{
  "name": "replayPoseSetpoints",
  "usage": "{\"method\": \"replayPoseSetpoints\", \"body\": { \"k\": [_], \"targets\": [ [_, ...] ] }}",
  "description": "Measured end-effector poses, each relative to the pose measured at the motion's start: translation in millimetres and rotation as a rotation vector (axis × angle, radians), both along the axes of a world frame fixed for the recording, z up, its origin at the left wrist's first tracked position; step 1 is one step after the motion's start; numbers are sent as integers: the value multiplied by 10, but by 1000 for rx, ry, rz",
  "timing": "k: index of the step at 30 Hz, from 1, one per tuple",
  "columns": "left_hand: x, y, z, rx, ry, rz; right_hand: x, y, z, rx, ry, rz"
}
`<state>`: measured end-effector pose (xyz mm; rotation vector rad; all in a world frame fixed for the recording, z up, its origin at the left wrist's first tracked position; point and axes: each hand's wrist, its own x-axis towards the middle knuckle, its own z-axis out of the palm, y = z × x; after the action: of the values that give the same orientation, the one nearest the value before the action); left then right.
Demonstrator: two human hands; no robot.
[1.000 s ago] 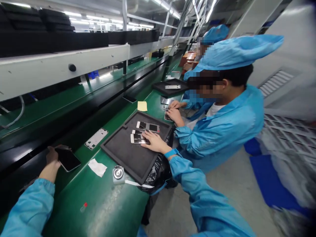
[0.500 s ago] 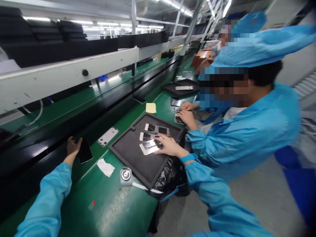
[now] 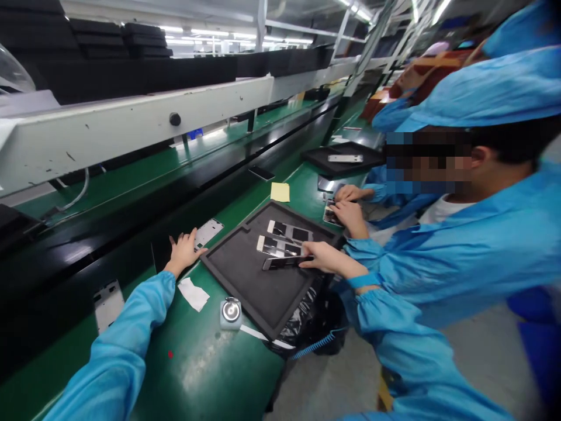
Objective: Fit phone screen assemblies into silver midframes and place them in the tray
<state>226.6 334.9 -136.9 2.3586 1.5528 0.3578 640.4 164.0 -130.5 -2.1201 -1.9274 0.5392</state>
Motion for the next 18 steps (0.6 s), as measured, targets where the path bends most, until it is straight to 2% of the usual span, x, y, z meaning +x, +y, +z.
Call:
{"method": "replayPoseSetpoints", "body": {
  "k": [2,5,7,10,13,15,17,18],
  "targets": [
    [54,40,-1,19,-72,-8,11,-137,-12,37,112,-20],
    [15,65,75,55,-251,31,-28,-255,-4,170,277,-97],
    [-115,41,182,98,-421,89,-101,-272,38,299,383,-172],
    [-438,-100,386,197,-749,218,-299,-218,165,553,534,-296],
    [-796,-408,592,261,-1116,329,-621,-129,360,821,684,-401],
    [-990,-703,730,242,-1310,343,-908,-116,520,944,768,-428],
    [-1132,-1043,875,142,-1489,346,-1255,-176,690,999,863,-390],
    [-1184,-1220,947,36,-1603,369,-1449,-231,772,992,927,-340]
  ]
}}
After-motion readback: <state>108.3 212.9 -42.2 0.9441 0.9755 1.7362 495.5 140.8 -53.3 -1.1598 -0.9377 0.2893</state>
